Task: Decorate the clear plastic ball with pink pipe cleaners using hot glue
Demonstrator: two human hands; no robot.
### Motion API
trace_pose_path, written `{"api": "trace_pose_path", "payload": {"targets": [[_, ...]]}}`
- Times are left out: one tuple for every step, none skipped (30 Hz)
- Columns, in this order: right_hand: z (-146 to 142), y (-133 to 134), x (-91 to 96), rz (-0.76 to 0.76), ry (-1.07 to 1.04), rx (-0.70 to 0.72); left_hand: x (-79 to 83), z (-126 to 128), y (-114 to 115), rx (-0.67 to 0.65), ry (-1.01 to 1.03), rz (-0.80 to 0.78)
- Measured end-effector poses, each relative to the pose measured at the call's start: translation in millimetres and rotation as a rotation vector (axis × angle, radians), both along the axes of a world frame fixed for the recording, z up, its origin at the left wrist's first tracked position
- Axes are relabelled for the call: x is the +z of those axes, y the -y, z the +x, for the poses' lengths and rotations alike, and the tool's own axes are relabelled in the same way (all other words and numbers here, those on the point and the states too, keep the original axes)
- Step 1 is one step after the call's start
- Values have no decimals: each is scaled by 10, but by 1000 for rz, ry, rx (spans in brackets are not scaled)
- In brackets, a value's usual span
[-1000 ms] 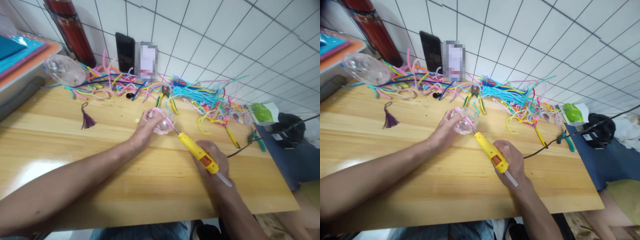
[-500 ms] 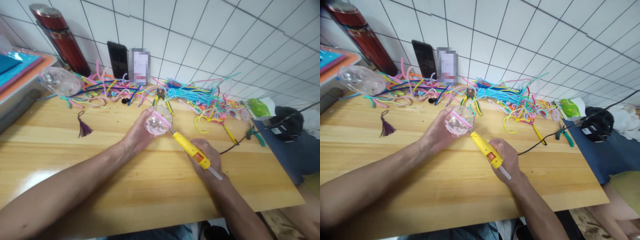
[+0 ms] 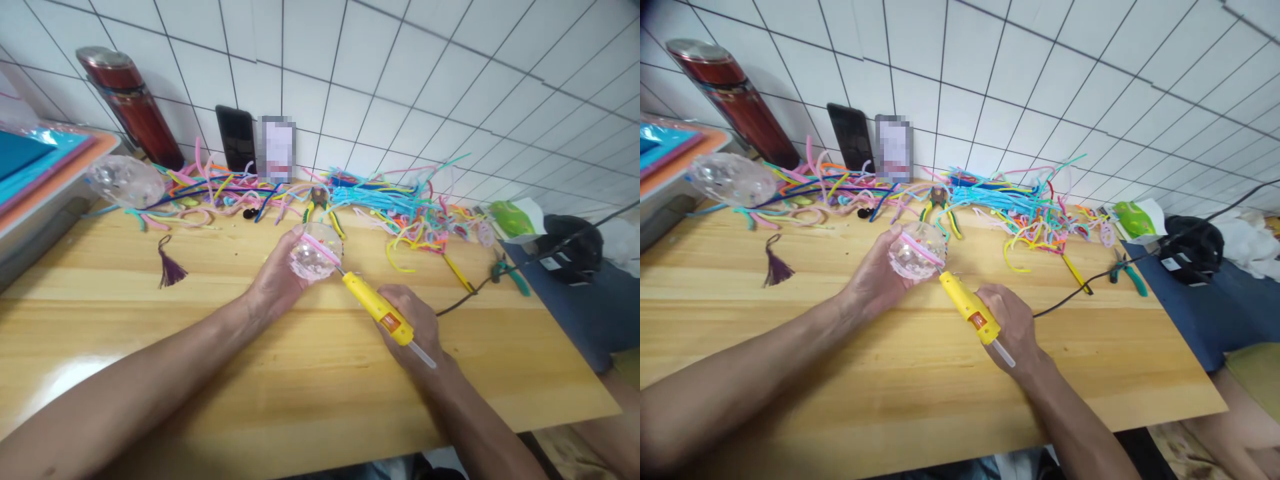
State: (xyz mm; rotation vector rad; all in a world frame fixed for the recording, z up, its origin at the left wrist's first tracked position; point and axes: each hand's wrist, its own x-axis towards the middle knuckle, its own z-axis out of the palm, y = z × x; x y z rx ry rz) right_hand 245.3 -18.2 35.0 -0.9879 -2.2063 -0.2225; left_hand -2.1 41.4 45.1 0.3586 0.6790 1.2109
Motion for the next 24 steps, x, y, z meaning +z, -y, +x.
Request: {"api": "trace_pose_path", "payload": {"targets": [[1,-2,1,-2,-2,3,-3,2,2,1,9,1],[1,-4,1,-3,-2,7,-5,3,3,0,16,3],[2,-7,0,-3,-1,10,-8,4,4,-2,21,4],[3,-9,-3,-4,-1,11,-9,4,4,-6,22,5],[3,-10,-7,-7,-3,10,-9,4,3,-11,22,8],[3,-11,-12,-11,-7,8,-7,3,3,-14,20,11],[3,-10,-18,-15,-14,7,-5,3,2,-16,18,11],[2,-9,-24,-19,-20,7,-1,3,1,-14,15,7],[2,-7,-28,-21,-27,8,2,2,1,-9,13,1],[1,-5,-31,-23,-31,8,5,2,0,-5,11,-5],[1,-3,-32,-25,-31,7,7,2,-1,-4,10,-11],[1,-2,-32,-27,-30,7,8,1,-3,-5,8,-13],[1,-1,-30,-30,-28,7,7,1,-4,-8,8,-13],[2,0,-27,-34,-23,7,5,1,-5,-12,7,-10],[2,1,-24,-38,-17,8,2,0,-5,-17,6,-8],[3,1,-21,-40,-11,8,-1,0,-5,-19,6,-6],[3,1,-19,-40,-8,7,-5,1,-5,-17,6,-4],[3,0,-18,-40,-8,3,-7,2,-5,-14,8,-3],[3,-1,-17,-40,-10,0,-8,4,-4,-10,10,-1],[2,-2,-17,-39,-11,-1,-7,5,-3,-5,12,0],[2,-3,-17,-37,-11,-2,-5,7,-2,-1,13,1],[2,-4,-17,-36,-10,-3,-1,9,-1,2,14,0],[2,-5,-17,-36,-10,-1,3,10,0,2,14,-1],[2,-5,-17,-38,-11,0,8,12,0,2,15,-3]]}}
